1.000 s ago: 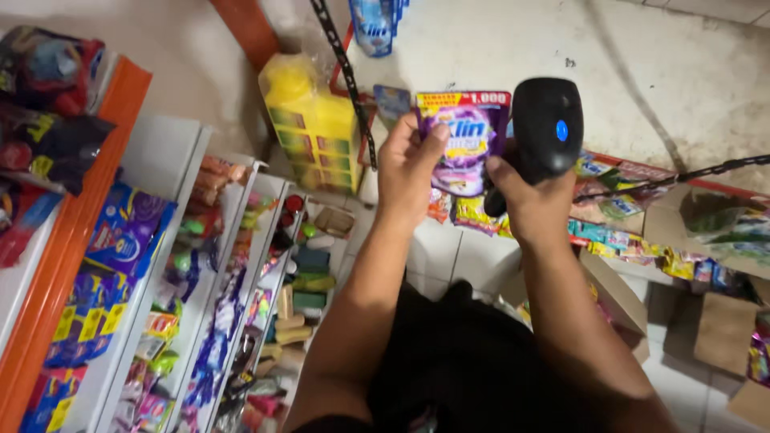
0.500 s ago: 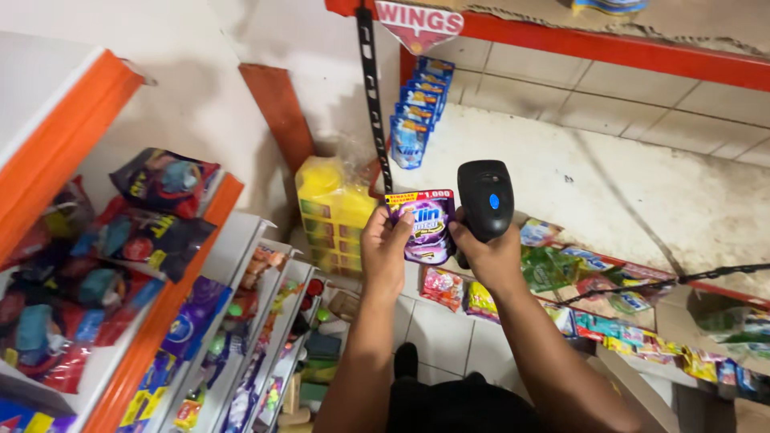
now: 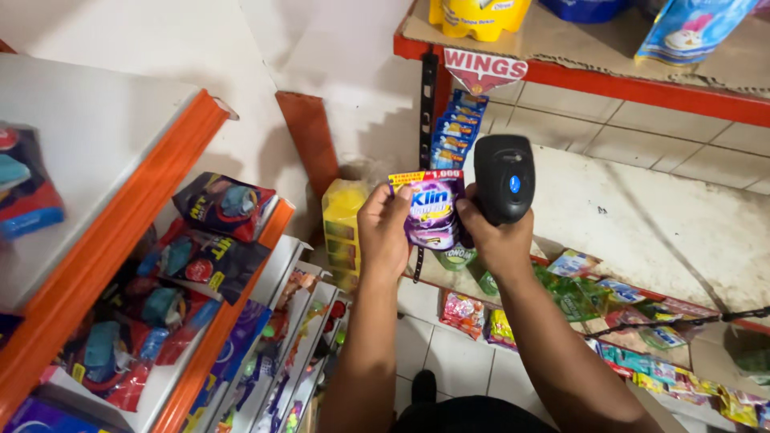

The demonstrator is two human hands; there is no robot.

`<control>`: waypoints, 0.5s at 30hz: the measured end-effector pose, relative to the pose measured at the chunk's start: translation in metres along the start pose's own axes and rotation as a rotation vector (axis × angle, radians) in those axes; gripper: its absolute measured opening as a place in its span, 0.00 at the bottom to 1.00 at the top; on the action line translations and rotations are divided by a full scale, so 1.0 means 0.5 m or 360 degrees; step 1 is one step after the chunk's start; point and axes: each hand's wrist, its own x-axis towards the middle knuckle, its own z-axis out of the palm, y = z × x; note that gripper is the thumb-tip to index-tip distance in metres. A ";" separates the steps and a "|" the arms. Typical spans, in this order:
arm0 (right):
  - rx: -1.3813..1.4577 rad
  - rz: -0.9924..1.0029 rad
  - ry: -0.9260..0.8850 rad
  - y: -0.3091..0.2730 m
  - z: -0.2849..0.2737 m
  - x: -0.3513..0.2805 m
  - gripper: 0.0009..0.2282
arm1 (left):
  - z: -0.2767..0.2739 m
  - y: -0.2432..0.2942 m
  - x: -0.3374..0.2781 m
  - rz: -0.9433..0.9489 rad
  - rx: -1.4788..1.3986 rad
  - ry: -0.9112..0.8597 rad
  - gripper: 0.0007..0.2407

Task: The person scans various packaged cleaning and personal care products from a cardboard box using a handheld scanner and places the items onto store shelves.

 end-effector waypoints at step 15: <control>0.0242 -0.0288 0.0182 -0.059 0.051 0.117 0.06 | 0.028 0.131 0.172 0.0126 0.0376 -0.0414 0.13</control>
